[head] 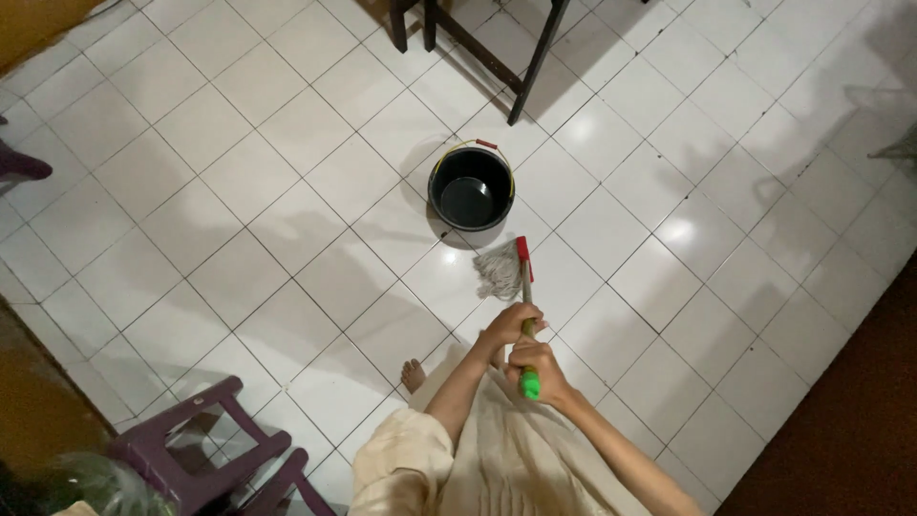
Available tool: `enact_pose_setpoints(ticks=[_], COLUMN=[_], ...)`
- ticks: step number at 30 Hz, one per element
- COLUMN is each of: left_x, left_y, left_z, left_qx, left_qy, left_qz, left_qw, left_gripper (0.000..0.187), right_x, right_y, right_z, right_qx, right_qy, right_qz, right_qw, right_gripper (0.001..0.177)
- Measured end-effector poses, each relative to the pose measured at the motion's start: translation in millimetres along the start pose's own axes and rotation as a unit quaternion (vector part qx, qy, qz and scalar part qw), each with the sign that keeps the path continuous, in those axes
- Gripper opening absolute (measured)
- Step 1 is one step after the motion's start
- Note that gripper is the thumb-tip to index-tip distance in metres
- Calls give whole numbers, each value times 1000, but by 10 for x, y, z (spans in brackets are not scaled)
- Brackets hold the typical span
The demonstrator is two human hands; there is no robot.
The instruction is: The person mops a tiled floor using a string mop and a bucket of water. They move the mop back and forth across the floor, covering different areas of the room.
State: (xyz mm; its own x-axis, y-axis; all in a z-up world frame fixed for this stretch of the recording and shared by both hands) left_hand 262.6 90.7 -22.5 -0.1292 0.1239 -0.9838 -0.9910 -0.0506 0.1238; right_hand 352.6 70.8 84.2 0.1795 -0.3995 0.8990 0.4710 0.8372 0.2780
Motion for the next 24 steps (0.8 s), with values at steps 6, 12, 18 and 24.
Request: enact_pose_setpoints(ticks=[6, 12, 18, 24], left_x=[312, 554, 255, 1], left_y=[109, 525, 1167, 1619], left_z=[-211, -920, -1864, -2583], left_qx=[25, 52, 48, -10], left_qy=[-6, 56, 245, 322], left_qz=[43, 106, 120, 189], left_qw=[999, 991, 961, 927], left_gripper=[44, 36, 31, 13], right_x=[125, 446, 718, 720], right_y=[-249, -747, -1294, -1743], right_z=[76, 243, 491, 475], right_qx=[24, 27, 11, 9], right_qy=[25, 66, 73, 0], right_qz=[54, 127, 200, 250], right_qw=[998, 989, 977, 968], right_gripper=[43, 44, 42, 40])
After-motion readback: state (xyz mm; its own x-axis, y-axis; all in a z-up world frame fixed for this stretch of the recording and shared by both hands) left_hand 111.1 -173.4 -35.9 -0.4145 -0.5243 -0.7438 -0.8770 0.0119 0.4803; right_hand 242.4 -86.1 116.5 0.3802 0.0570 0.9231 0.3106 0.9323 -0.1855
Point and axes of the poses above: each hand's wrist, its own z-axis towards the middle knuckle, its own y-axis out of the back of the hand, x = y × z, the point moved 5 cm from there along z, towards the middle knuckle
